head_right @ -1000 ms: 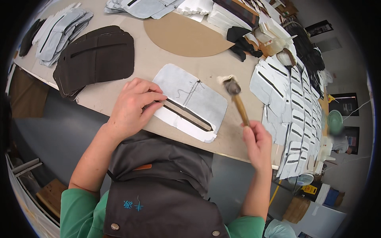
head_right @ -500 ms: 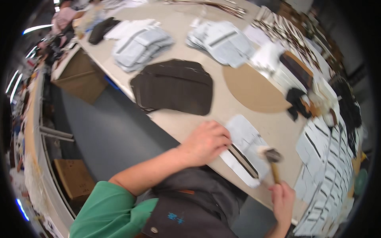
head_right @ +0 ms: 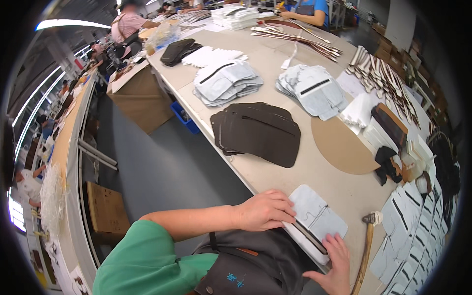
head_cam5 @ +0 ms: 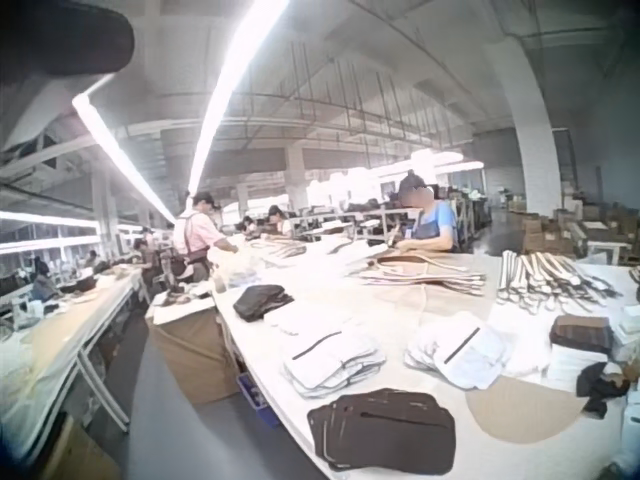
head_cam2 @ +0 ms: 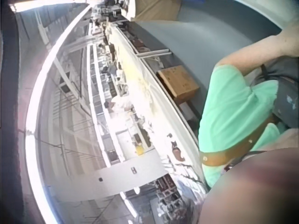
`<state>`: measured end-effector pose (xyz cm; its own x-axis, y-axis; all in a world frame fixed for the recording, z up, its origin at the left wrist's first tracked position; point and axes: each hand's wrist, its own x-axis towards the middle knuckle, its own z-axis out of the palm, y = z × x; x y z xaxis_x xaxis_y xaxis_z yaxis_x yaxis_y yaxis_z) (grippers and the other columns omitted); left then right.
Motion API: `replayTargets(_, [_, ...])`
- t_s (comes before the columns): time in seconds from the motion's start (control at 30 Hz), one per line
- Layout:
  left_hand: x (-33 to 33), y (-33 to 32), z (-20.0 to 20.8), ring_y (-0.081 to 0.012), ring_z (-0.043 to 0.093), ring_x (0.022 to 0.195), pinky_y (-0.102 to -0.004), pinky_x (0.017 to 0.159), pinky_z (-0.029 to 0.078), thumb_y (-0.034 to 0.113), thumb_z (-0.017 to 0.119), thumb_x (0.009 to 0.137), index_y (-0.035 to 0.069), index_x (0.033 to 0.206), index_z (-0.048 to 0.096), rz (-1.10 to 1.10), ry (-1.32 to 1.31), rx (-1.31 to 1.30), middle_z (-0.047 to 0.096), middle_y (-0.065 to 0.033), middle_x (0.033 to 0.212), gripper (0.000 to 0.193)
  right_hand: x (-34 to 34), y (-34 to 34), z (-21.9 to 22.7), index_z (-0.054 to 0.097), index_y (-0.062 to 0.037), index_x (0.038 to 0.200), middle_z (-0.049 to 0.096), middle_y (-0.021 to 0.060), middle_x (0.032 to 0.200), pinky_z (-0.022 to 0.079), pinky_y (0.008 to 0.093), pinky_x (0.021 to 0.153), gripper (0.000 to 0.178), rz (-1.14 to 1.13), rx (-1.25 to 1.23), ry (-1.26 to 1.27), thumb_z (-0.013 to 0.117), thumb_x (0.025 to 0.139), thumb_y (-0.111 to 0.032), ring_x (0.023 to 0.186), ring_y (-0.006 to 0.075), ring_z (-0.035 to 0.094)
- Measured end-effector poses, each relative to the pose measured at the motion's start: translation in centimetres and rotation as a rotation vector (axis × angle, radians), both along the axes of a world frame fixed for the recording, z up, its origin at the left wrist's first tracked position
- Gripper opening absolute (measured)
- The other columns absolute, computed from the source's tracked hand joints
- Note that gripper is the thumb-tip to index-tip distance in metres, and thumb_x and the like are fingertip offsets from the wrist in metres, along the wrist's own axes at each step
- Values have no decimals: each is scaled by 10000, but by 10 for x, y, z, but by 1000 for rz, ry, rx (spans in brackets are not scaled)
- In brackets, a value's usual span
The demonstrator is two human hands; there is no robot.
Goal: The recorder is assembling leather wallet components by gluing zippers and lining pieces together, and then using a hammer to secure the bond.
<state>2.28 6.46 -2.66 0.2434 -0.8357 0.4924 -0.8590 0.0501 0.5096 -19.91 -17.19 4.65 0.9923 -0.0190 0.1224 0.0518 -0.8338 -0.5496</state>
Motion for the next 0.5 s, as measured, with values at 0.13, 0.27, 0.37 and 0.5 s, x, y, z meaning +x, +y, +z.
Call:
replayTargets(0.13, [-1,7,49,-230,714,948,-400,880,533,132,738,966,69,1094,771,-50,370,-51,758,-46,979,147,-4,-35,-30,730,20,1136,737,122,1166,493,417,1061,388,-84,275,-28,850,799,-131,1189,286,661])
replayTargets(0.27, [0,-4,77,-208,711,773,-336,682,536,174,735,989,33,1083,760,-83,655,-285,759,-77,887,171,-10,-61,-42,735,15,1083,736,94,1128,501,317,942,188,-350,628,-203,752,958,-124,1071,141,652])
replayTargets(0.37, [15,-24,61,-175,694,722,-321,680,525,211,738,991,12,1054,748,26,744,-219,748,-86,811,209,25,-36,-37,651,8,1300,716,75,1186,487,284,974,291,-395,980,-264,663,1051,-144,1062,142,655])
replayTargets(0.5, [29,-43,25,-178,693,692,-334,667,533,222,696,1018,-1,982,719,163,718,-109,734,-81,750,227,35,-48,-54,674,17,1257,733,50,1150,493,285,979,248,-402,927,-147,658,1059,-133,1029,129,667])
